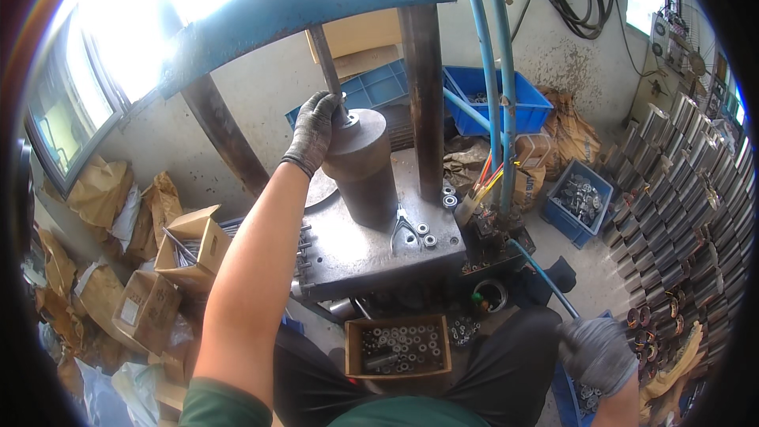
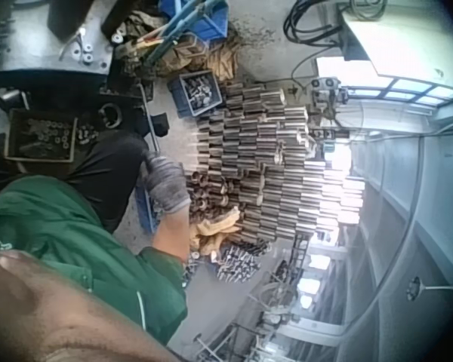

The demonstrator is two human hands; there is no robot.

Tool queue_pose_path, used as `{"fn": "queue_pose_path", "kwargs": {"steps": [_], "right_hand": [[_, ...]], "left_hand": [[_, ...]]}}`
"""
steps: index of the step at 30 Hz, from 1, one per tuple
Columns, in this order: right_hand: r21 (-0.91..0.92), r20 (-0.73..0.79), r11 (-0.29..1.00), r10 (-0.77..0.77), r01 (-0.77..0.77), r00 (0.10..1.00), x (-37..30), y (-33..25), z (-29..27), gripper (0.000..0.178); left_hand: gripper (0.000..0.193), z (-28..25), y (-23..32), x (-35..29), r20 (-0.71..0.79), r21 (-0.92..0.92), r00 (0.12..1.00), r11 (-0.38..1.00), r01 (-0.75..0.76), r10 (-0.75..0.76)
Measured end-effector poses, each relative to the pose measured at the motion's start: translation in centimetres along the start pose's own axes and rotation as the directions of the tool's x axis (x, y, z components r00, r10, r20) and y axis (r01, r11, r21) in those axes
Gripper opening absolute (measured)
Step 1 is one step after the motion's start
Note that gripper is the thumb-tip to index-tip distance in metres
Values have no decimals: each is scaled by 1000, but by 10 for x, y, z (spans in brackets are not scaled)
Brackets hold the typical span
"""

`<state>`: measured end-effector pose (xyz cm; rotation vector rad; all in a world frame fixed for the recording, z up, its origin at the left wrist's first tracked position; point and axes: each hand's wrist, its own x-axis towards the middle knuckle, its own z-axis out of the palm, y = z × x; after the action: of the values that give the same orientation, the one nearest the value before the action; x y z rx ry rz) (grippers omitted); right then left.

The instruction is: Manually assembling metal components using a mechanical press machine.

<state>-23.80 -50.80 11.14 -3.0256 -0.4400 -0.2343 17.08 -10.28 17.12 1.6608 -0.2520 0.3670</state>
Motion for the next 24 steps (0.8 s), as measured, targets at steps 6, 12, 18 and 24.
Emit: {"fn": "queue_pose_path", "kwargs": {"steps": [6, 12, 18, 24], "right_hand": [[7, -1, 1000, 5, -5, 1000, -2, 1, -1, 16], [10, -7, 999, 50, -50, 999, 9, -3, -2, 18], [-9, 19, 999, 31, -31, 999, 5, -1, -5, 15], [-114, -251, 988, 75, -107, 965, 41, 3, -21, 21]], "left_hand": [[31, 0, -5, 2, 0, 14, 999, 999, -46, 46], [30, -2, -5, -1, -31, 7, 999, 1000, -30, 31], [22, -3, -9, 6, 10, -44, 1000, 999, 4, -3], [25, 7, -3, -5, 21, -146, 997, 987, -71, 75]]}}
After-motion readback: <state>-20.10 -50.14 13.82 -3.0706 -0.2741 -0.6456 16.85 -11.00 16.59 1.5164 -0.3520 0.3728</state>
